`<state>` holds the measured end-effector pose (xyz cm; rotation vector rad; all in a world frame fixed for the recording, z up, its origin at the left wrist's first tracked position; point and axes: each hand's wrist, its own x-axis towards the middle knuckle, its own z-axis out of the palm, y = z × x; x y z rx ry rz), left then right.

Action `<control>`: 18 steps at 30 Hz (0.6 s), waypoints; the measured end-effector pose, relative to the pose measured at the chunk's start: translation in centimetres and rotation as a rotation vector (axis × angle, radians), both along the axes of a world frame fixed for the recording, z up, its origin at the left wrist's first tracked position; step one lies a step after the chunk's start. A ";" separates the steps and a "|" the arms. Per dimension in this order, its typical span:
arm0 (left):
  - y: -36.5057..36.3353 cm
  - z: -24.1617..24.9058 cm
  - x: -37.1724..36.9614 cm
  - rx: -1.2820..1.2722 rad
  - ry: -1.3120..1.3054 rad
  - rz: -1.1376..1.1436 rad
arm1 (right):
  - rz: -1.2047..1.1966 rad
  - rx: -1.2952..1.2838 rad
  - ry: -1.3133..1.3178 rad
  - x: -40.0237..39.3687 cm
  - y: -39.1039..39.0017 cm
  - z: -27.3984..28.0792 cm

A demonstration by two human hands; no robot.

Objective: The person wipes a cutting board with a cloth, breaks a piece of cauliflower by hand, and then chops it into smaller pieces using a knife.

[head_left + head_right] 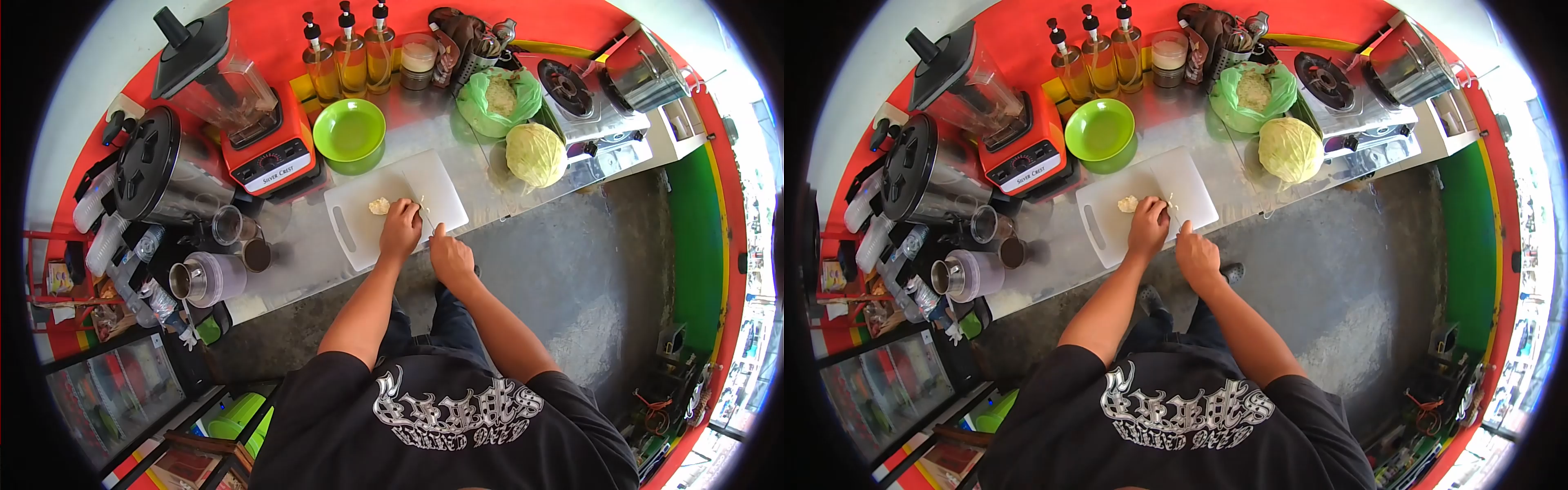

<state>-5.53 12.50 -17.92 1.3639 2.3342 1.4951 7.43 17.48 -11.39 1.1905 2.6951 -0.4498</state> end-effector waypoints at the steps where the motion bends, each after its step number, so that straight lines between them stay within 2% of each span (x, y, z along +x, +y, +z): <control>1: 0.0 0.1 0.0 -0.009 -0.006 0.001 | -0.001 -0.001 0.000 -0.1 0.0 -0.5; 4: -0.3 0.5 -0.2 -0.021 -0.017 -0.021 | 0.002 0.008 0.023 -1.3 0.9 -0.5; 6: -0.1 0.7 -0.2 -0.024 -0.027 -0.040 | 0.014 -0.076 0.042 -2.1 1.7 0.1; 12: 0.3 1.6 -0.1 -0.060 -0.049 -0.039 | -0.011 -0.105 0.019 -0.5 0.6 0.5; 16: 1.6 2.8 -0.5 -0.181 -0.097 0.077 | 0.009 -0.110 0.059 -1.1 1.7 -1.1; 18: 1.9 2.9 -0.3 -0.201 -0.092 0.137 | 0.094 -0.084 0.083 -1.9 2.9 -1.2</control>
